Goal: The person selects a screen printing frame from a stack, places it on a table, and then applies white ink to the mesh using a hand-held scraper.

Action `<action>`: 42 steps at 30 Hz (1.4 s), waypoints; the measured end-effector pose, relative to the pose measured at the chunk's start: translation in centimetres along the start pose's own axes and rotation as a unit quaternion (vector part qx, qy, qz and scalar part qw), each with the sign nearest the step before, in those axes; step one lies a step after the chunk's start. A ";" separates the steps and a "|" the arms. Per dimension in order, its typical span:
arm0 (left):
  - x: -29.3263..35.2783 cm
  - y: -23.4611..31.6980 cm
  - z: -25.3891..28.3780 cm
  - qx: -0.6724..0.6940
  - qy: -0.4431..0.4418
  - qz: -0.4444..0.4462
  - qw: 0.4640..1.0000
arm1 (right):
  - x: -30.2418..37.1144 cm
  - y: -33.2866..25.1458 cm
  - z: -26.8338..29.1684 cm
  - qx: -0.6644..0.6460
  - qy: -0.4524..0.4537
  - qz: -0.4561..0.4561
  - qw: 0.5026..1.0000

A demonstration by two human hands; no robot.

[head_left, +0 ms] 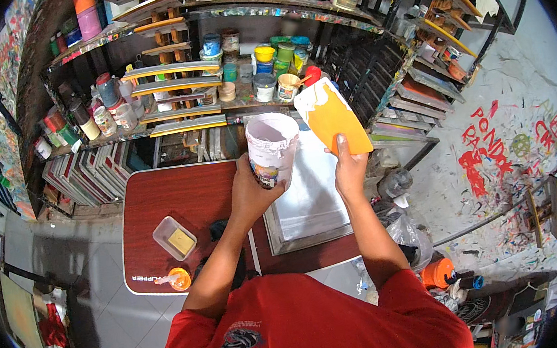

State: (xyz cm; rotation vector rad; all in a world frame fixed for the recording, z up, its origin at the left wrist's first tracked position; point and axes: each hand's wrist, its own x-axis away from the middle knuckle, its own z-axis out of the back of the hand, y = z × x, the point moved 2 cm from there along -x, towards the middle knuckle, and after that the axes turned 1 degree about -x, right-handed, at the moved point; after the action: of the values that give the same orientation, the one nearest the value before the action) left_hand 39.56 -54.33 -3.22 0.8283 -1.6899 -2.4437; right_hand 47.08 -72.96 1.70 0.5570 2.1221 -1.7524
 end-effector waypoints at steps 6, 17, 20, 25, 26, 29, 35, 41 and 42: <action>0.2 0.6 0.0 -0.009 -0.007 -0.020 1.000 | 0.7 0.8 1.7 0.098 -0.041 0.061 0.992; 0.4 0.3 -0.2 -0.103 0.015 -0.061 0.993 | 0.0 -3.3 3.8 0.245 -0.159 0.271 0.917; 0.7 1.2 0.1 -0.135 0.047 -0.098 0.985 | -0.2 -4.3 4.1 0.275 -0.187 0.292 0.897; 1.0 1.7 0.3 -0.131 0.072 -0.126 0.981 | -0.4 -5.4 4.3 0.339 -0.227 0.321 0.855; 1.1 1.8 0.3 -0.128 0.082 -0.136 0.979 | -0.4 -5.5 4.4 0.356 -0.228 0.325 0.846; 1.2 1.7 0.2 -0.130 0.074 -0.134 0.980 | -0.6 -5.5 4.6 0.407 -0.229 0.335 0.819; 1.7 1.2 0.2 -0.128 0.096 -0.159 0.974 | -1.0 -4.0 5.3 0.512 -0.194 0.285 0.787; 2.7 1.0 0.2 -0.105 0.042 -0.081 0.990 | -0.1 -1.2 7.2 0.291 -0.073 0.011 0.954; 2.9 0.8 0.0 -0.103 0.030 -0.063 0.992 | 0.4 -1.0 6.6 0.200 -0.053 -0.003 0.978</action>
State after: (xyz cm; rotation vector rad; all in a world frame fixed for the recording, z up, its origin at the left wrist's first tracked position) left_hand 36.86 -55.67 -3.66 0.9977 -1.3741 -2.5892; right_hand 46.31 -79.57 1.08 0.5425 1.7070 -2.1750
